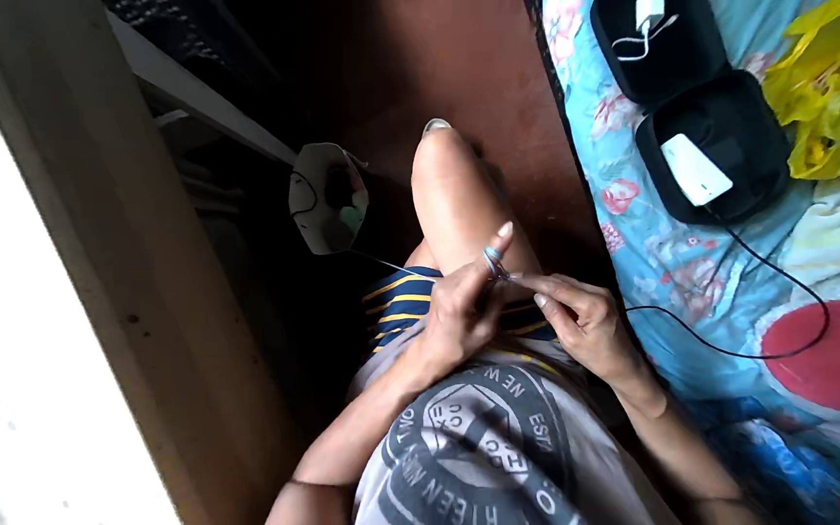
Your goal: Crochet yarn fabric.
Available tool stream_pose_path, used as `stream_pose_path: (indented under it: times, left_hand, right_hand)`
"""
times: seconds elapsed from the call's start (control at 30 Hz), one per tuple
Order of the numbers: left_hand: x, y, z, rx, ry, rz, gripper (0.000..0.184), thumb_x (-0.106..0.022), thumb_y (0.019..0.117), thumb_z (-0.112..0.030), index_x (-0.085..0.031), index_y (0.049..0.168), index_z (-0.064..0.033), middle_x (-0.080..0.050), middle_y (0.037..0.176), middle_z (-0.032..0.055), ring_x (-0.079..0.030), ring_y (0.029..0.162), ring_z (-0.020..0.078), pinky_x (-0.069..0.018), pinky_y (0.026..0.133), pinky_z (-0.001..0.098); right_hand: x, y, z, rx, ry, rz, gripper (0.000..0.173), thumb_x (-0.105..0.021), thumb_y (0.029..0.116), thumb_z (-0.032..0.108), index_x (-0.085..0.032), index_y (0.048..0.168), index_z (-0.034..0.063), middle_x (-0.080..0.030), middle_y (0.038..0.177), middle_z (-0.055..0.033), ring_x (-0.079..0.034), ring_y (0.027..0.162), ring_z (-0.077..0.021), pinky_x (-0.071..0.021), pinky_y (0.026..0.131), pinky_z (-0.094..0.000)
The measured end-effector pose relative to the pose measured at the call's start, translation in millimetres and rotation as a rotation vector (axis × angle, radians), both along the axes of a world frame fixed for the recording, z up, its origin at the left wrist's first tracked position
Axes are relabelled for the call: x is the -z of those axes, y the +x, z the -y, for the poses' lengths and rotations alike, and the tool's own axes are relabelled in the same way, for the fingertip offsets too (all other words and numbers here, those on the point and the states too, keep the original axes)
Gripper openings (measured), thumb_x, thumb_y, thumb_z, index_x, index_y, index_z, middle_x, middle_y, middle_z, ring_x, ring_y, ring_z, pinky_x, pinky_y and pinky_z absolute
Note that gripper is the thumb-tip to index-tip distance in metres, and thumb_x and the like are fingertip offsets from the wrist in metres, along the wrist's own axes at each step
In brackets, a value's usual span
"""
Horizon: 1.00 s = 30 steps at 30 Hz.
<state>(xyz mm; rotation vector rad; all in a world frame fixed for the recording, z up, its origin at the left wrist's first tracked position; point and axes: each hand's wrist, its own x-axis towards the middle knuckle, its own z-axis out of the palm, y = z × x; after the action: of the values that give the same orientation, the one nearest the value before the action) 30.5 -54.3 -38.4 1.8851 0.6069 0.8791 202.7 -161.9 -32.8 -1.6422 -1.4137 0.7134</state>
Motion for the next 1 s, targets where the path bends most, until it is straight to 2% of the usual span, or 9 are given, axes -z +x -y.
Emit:
stream_pose_path:
  times: [0.07, 0.1, 0.2, 0.3, 0.47, 0.53, 0.63, 0.83, 1.0]
  left_hand:
    - [4.9, 3.3, 3.5, -0.056, 0.162, 0.012, 0.048, -0.064, 0.0900, 0.004, -0.055, 0.137, 0.0077, -0.067, 0.081, 0.0128, -0.063, 0.068, 0.0152, -0.0558, 0.065, 0.0294]
    - [5.7, 3.6, 4.9, -0.065, 0.185, 0.025, 0.046, -0.063, 0.0915, 0.003, -0.056, 0.136, 0.0060, -0.068, 0.084, 0.0133, -0.064, 0.071, 0.0157, -0.0562, 0.067, 0.0289]
    - [8.6, 6.8, 9.8, -0.078, 0.198, 0.072, 0.040, -0.064, 0.0924, 0.002, -0.058, 0.132, 0.0033, -0.070, 0.086, 0.0130, -0.066, 0.072, 0.0148, -0.0552, 0.068, 0.0264]
    - [10.8, 8.4, 12.3, -0.040, 0.147, 0.106, 0.039, -0.065, 0.0929, 0.001, -0.059, 0.131, 0.0040, -0.072, 0.087, 0.0128, -0.067, 0.076, 0.0139, -0.0563, 0.073, 0.0265]
    - [-7.3, 6.6, 9.8, 0.042, -0.528, 0.193, 0.072, -0.064, 0.0900, 0.006, -0.035, 0.155, 0.0008, -0.074, 0.089, 0.0012, -0.067, 0.073, 0.0041, -0.0576, 0.069, 0.0223]
    - [-13.3, 3.2, 1.7, 0.055, -0.682, 0.196, 0.074, -0.063, 0.0879, 0.009, -0.037, 0.156, -0.0023, -0.073, 0.086, -0.0004, -0.066, 0.069, 0.0042, -0.0571, 0.067, 0.0214]
    - [-15.6, -2.0, -7.4, 0.101, -0.743, 0.201, 0.067, -0.062, 0.0872, 0.008, -0.044, 0.151, 0.0002, -0.071, 0.081, -0.0005, -0.063, 0.065, 0.0034, -0.0541, 0.061, 0.0180]
    - [-15.2, -7.4, -13.0, 0.168, -0.807, 0.176, 0.057, -0.061, 0.0888, 0.008, -0.051, 0.145, 0.0030, -0.071, 0.082, 0.0012, -0.063, 0.066, 0.0044, -0.0541, 0.062, 0.0185]
    - [-17.2, -6.0, -8.2, 0.112, -0.550, 0.137, 0.072, -0.064, 0.0875, 0.007, -0.039, 0.155, -0.0011, -0.070, 0.081, -0.0001, -0.061, 0.063, 0.0032, -0.0530, 0.058, 0.0178]
  right_hand:
    - [-7.3, -5.9, -1.0, 0.025, -0.063, -0.187, 0.031, -0.054, 0.0990, 0.004, -0.074, 0.123, 0.0074, -0.076, 0.115, -0.0039, -0.070, 0.098, -0.0013, -0.0574, 0.086, -0.0187]
    - [-10.5, -8.1, -1.6, 0.048, -0.094, -0.303, 0.033, -0.054, 0.0986, 0.003, -0.071, 0.126, 0.0054, -0.075, 0.115, -0.0013, -0.068, 0.093, 0.0026, -0.0557, 0.082, -0.0146]
    - [-15.8, -11.3, -6.4, 0.091, -0.168, -0.586, 0.041, -0.054, 0.0960, 0.001, -0.064, 0.136, 0.0053, -0.064, 0.080, 0.0068, -0.046, 0.058, 0.0055, -0.0374, 0.052, -0.0115]
    - [-17.3, -11.6, -8.6, 0.087, -0.196, -0.669, 0.040, -0.054, 0.0962, 0.001, -0.059, 0.135, 0.0052, -0.062, 0.076, 0.0072, -0.045, 0.055, 0.0049, -0.0351, 0.050, -0.0120]
    - [-3.5, -9.5, -3.7, 0.102, 0.039, -0.212, 0.022, -0.057, 0.0973, 0.006, -0.061, 0.117, -0.0032, -0.065, 0.080, 0.0010, -0.061, 0.072, 0.0035, -0.0528, 0.070, -0.0134]
    - [5.5, -4.0, -1.1, 0.102, 0.142, 0.019, 0.017, -0.057, 0.1006, 0.012, -0.063, 0.108, -0.0019, -0.069, 0.082, -0.0050, -0.064, 0.073, -0.0003, -0.0540, 0.070, -0.0156]
    - [7.6, 4.0, 0.7, 0.081, 0.232, 0.237, 0.016, -0.056, 0.1013, 0.014, -0.065, 0.098, 0.0013, -0.069, 0.078, -0.0078, -0.063, 0.067, -0.0067, -0.0518, 0.062, -0.0197]
    - [7.6, 9.2, -0.6, 0.036, 0.276, 0.360, 0.018, -0.054, 0.1017, 0.013, -0.066, 0.095, 0.0020, -0.069, 0.077, -0.0084, -0.063, 0.064, -0.0111, -0.0503, 0.058, -0.0229]
    - [1.9, 3.9, 1.1, 0.040, 0.175, 0.268, 0.016, -0.057, 0.1004, 0.013, -0.067, 0.097, 0.0009, -0.067, 0.073, -0.0071, -0.060, 0.061, -0.0080, -0.0492, 0.057, -0.0209]
